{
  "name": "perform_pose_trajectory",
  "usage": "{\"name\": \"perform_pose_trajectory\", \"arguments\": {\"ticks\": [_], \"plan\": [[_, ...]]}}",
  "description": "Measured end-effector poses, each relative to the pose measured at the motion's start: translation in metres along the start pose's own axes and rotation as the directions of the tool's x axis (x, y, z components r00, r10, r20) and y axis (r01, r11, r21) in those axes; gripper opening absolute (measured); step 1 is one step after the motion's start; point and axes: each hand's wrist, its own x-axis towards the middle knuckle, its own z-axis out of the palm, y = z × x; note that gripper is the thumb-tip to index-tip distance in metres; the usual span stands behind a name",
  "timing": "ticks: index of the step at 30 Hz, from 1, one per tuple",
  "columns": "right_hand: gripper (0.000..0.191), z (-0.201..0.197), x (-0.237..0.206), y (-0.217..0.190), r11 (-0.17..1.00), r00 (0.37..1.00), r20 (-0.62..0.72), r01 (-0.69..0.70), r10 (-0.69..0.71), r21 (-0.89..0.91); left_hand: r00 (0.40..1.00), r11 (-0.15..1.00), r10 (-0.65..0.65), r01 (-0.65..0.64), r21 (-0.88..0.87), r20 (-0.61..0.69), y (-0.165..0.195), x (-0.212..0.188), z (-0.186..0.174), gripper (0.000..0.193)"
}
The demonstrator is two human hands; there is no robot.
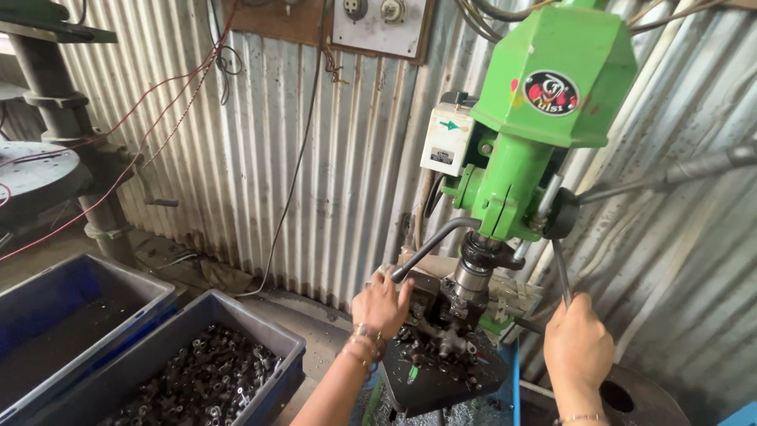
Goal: The person places small black metal fittings one at a time under a bench drill press, pulls the machine lever down to drill each part, then moves the finished part into a bin filled with similar parts. The cycle repeats continuously throughout the episode.
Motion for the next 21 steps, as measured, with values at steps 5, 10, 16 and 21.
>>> {"name": "perform_pose_trajectory", "arguments": {"ticks": [5,10,16,21], "plan": [[0.037,-0.057,0.007,-0.011,0.99,0.946,0.293,-0.116,0.136,-0.085,0.975,0.979,-0.152,0.125,-0.163,-0.161,0.007,-0.041,-0.002,0.046],[0.039,-0.083,0.017,-0.025,0.991,0.924,0.361,-0.112,0.128,-0.067,0.693,0.976,0.002,-0.158,-0.15,-0.721,0.033,-0.083,0.023,0.03],[0.037,-0.089,0.017,-0.03,0.995,0.936,0.339,-0.092,0.097,-0.031,0.89,-0.451,0.011,0.412,-0.792,0.457,0.084,-0.085,0.069,0.062],[0.035,-0.091,0.013,-0.032,0.997,0.946,0.318,-0.075,0.063,0.028,0.818,-0.58,-0.12,0.402,-0.709,0.562,0.09,-0.062,0.072,0.068]]}}
